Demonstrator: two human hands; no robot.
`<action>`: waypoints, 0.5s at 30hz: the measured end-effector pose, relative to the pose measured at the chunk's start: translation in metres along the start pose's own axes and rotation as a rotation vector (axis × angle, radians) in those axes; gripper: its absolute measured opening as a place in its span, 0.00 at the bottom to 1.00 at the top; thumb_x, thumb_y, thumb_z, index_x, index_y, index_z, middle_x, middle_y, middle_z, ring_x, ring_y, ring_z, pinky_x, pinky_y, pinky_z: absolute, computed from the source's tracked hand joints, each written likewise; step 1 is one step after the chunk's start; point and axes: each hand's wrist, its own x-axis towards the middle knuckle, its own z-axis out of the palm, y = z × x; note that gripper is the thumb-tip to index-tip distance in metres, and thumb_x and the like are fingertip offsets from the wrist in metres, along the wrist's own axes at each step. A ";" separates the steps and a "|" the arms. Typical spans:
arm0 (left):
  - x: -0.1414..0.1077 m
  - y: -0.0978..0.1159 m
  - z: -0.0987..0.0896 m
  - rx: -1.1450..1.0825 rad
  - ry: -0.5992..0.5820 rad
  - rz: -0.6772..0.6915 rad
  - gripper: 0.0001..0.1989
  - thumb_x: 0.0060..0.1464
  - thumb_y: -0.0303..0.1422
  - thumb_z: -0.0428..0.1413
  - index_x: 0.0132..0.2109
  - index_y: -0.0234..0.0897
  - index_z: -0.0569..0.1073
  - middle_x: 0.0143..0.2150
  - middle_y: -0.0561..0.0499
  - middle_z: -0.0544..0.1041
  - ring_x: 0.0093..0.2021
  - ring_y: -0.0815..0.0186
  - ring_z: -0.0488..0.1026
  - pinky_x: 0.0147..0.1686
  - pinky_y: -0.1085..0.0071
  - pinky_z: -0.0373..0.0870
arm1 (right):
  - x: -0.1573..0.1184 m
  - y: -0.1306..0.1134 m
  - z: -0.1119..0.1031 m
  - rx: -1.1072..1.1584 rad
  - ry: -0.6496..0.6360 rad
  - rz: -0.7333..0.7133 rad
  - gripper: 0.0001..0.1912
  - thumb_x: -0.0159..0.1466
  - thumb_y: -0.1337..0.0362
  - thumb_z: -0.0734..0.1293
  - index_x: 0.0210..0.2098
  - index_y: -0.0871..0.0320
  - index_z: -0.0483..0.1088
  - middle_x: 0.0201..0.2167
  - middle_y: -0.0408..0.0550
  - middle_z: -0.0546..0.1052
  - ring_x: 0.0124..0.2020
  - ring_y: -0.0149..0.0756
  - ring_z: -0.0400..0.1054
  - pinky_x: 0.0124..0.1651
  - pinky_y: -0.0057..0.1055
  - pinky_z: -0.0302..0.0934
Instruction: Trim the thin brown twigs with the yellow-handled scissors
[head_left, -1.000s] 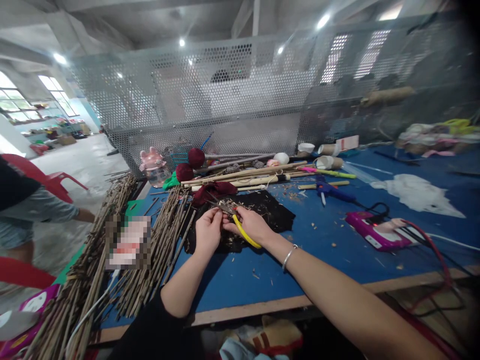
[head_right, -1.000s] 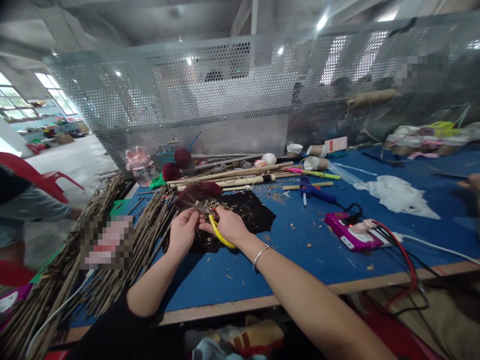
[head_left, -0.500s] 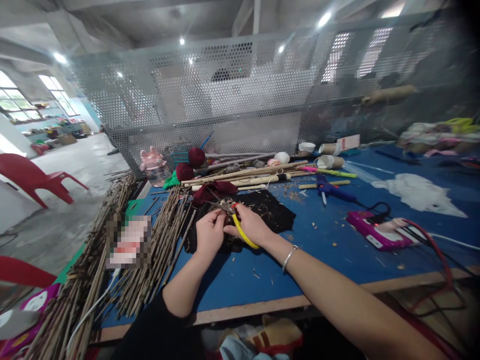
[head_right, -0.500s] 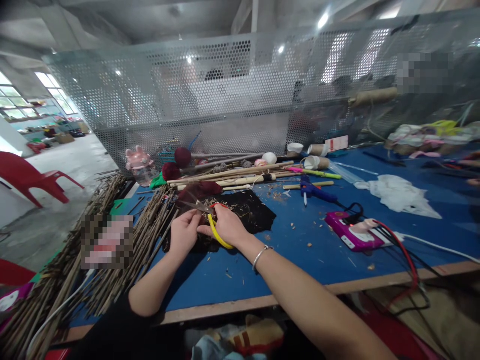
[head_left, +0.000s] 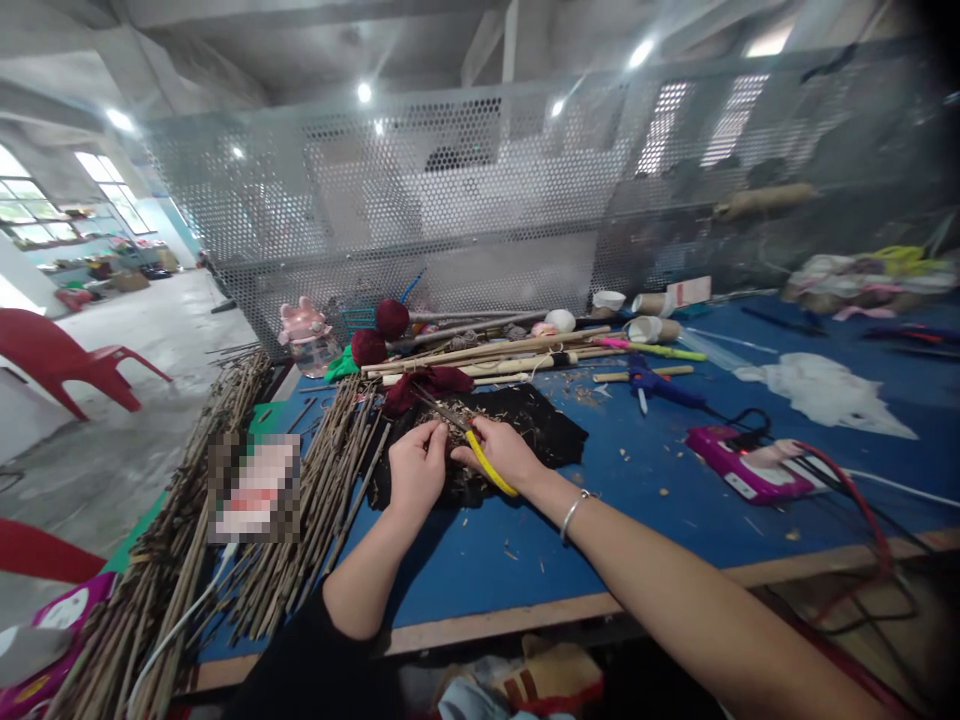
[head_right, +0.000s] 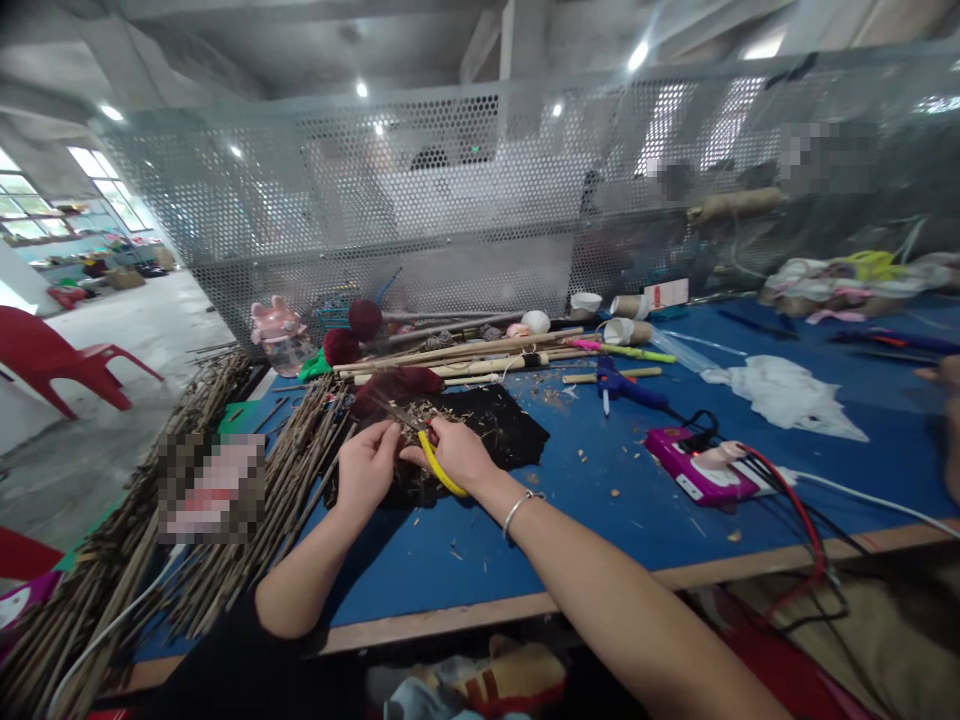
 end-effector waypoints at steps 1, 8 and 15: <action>0.000 0.000 0.001 -0.035 0.001 -0.025 0.14 0.55 0.37 0.49 0.34 0.33 0.76 0.27 0.50 0.76 0.28 0.69 0.69 0.30 0.75 0.64 | 0.000 0.000 0.000 0.012 -0.006 0.004 0.22 0.54 0.44 0.64 0.27 0.58 0.63 0.21 0.42 0.69 0.21 0.30 0.60 0.24 0.24 0.46; 0.002 -0.003 0.006 -0.374 -0.030 -0.266 0.15 0.52 0.41 0.51 0.33 0.32 0.73 0.25 0.50 0.75 0.25 0.69 0.71 0.27 0.75 0.67 | -0.002 -0.004 -0.003 -0.013 -0.025 -0.002 0.22 0.52 0.47 0.67 0.36 0.57 0.62 0.25 0.43 0.70 0.27 0.34 0.65 0.28 0.25 0.50; 0.000 -0.002 0.005 -0.316 -0.064 -0.191 0.12 0.52 0.36 0.50 0.28 0.34 0.72 0.23 0.52 0.73 0.26 0.69 0.70 0.28 0.76 0.66 | -0.003 -0.007 -0.003 0.005 0.043 -0.110 0.24 0.52 0.48 0.68 0.37 0.58 0.59 0.33 0.49 0.70 0.34 0.37 0.65 0.35 0.29 0.55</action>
